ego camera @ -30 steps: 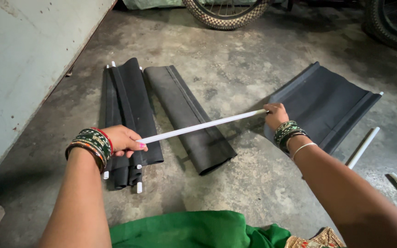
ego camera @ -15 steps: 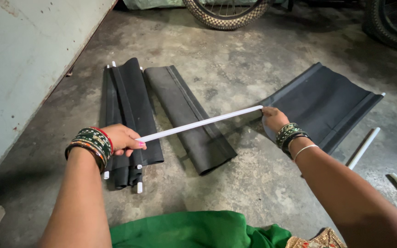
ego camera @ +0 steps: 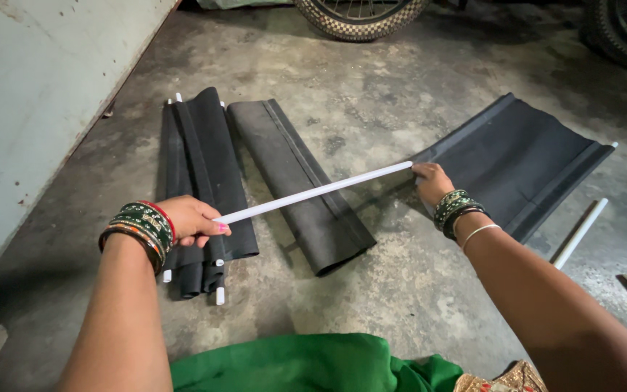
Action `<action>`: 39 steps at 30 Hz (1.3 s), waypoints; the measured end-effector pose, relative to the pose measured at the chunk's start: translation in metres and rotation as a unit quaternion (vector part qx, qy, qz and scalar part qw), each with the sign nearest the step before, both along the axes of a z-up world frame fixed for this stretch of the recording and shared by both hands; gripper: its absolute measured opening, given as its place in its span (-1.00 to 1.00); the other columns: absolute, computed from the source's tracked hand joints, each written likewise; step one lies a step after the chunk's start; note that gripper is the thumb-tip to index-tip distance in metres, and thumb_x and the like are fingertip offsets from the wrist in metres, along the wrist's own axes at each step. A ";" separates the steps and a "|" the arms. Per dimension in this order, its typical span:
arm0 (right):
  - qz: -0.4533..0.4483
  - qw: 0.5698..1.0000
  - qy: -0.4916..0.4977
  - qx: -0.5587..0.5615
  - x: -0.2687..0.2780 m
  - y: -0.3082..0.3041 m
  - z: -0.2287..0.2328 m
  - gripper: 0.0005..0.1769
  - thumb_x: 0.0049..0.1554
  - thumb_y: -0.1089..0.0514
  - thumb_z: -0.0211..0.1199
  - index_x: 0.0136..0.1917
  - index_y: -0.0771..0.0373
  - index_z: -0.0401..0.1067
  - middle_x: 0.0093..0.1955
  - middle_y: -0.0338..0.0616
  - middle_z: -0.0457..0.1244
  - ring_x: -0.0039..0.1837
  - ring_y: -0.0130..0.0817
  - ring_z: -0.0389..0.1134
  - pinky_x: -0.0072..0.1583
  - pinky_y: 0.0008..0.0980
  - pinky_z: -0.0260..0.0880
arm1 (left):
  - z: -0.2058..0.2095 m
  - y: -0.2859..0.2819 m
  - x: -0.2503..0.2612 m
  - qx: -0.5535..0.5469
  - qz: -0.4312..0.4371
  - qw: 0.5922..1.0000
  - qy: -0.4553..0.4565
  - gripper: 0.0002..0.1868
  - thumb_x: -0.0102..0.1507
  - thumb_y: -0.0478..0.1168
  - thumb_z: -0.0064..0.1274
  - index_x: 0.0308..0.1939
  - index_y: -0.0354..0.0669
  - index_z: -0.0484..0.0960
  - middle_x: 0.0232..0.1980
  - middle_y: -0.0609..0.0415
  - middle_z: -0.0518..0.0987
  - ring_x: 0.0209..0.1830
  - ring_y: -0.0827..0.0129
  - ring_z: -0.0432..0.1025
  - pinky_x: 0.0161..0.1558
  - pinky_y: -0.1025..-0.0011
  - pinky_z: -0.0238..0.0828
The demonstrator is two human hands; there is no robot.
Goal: The person inserts white plastic rods into black fabric sleeves and folds the fabric around the rods. The person repeats this process with multiple fabric pieces and rods, stacking the assembled units on the floor.
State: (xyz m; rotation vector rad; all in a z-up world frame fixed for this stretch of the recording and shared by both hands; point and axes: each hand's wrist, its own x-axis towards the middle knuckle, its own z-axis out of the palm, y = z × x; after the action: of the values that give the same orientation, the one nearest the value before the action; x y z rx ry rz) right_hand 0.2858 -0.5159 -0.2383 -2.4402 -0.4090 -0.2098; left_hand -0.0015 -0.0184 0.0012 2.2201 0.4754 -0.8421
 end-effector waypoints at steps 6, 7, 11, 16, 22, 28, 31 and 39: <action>0.042 0.999 -0.009 -0.013 -0.005 0.000 0.014 -0.39 -0.03 0.39 0.11 0.30 0.19 0.48 0.43 0.05 0.22 0.48 -0.06 0.20 0.48 -0.24 0.20 | -0.002 0.002 0.002 -0.003 -0.002 1.000 0.001 -0.73 0.26 -0.02 0.20 -0.12 -0.08 0.78 -0.54 0.22 0.50 -0.65 0.58 0.19 -0.58 0.50 0.04; 0.048 0.999 -0.002 -0.006 -0.007 0.001 0.018 -0.39 -0.02 0.40 0.09 0.31 0.19 0.46 0.44 0.07 0.21 0.47 -0.08 0.22 0.48 -0.25 0.21 | -0.004 0.002 0.003 -0.010 -0.005 1.000 -0.003 -0.74 0.25 -0.03 0.20 -0.12 -0.08 0.79 -0.54 0.21 0.50 -0.65 0.58 0.19 -0.58 0.50 0.05; -0.023 0.998 0.054 0.005 -0.016 0.006 0.031 -0.39 -0.01 0.39 0.13 0.32 0.13 0.46 0.43 0.09 0.17 0.45 -0.03 0.20 0.44 -0.23 0.21 | -0.010 -0.002 0.008 -0.064 -0.031 0.997 -0.034 -0.73 0.25 -0.06 0.20 -0.17 -0.18 0.79 -0.56 0.16 0.51 -0.66 0.56 0.22 -0.59 0.50 0.13; 0.008 0.999 0.033 0.013 -0.012 0.009 0.027 -0.37 0.01 0.44 0.03 0.30 0.11 0.51 0.38 0.04 0.25 0.46 -0.04 0.23 0.49 -0.25 0.23 | -0.007 -0.007 0.008 -0.014 -0.034 0.999 -0.023 -0.75 0.25 -0.04 0.18 -0.20 -0.12 0.78 -0.57 0.17 0.50 -0.66 0.55 0.19 -0.57 0.49 0.08; -0.031 0.999 0.006 -0.014 -0.005 0.002 0.013 -0.47 0.06 0.40 0.06 0.24 0.11 0.54 0.36 0.07 0.22 0.40 0.01 0.26 0.45 -0.22 0.25 | -0.010 -0.009 0.012 -0.052 -0.065 0.996 -0.040 -0.75 0.25 -0.05 0.18 -0.26 -0.17 0.75 -0.58 0.17 0.49 -0.67 0.55 0.19 -0.58 0.48 0.09; 0.048 0.998 -0.003 -0.032 -0.012 0.015 0.011 -0.47 0.06 0.43 0.05 0.26 0.18 0.50 0.38 0.09 0.18 0.37 0.04 0.24 0.41 -0.20 0.24 | -0.039 -0.019 0.029 -0.019 -0.095 0.991 -0.089 -0.67 0.27 -0.03 0.17 -0.36 -0.26 0.69 -0.60 0.18 0.50 -0.67 0.54 0.24 -0.59 0.45 0.15; 0.064 0.997 -0.035 -0.013 -0.022 0.025 0.010 -0.49 0.09 0.46 0.01 0.23 0.21 0.53 0.36 0.06 0.22 0.40 0.00 0.25 0.44 -0.22 0.26 | -0.063 -0.030 0.041 -0.012 -0.093 0.989 -0.117 -0.73 0.24 -0.02 0.18 -0.32 -0.16 0.72 -0.57 0.13 0.54 -0.65 0.46 0.30 -0.55 0.38 0.22; 0.092 0.996 0.000 0.015 -0.043 0.020 0.024 -0.45 0.02 0.45 0.04 0.26 0.24 0.49 0.32 0.08 0.22 0.36 -0.02 0.28 0.40 -0.24 0.28 | -0.101 -0.119 0.064 0.187 -0.211 0.921 -0.269 -0.60 0.26 0.15 0.11 -0.23 -0.09 0.77 -0.33 -0.09 0.65 -0.37 0.09 0.47 -0.19 0.14 0.44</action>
State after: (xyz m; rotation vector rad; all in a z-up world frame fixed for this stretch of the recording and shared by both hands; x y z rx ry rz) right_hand 0.2431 -0.4959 -0.2141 -2.3564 -0.6217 -0.1346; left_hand 0.0629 -0.1378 -0.1000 2.8317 -0.1319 -0.3134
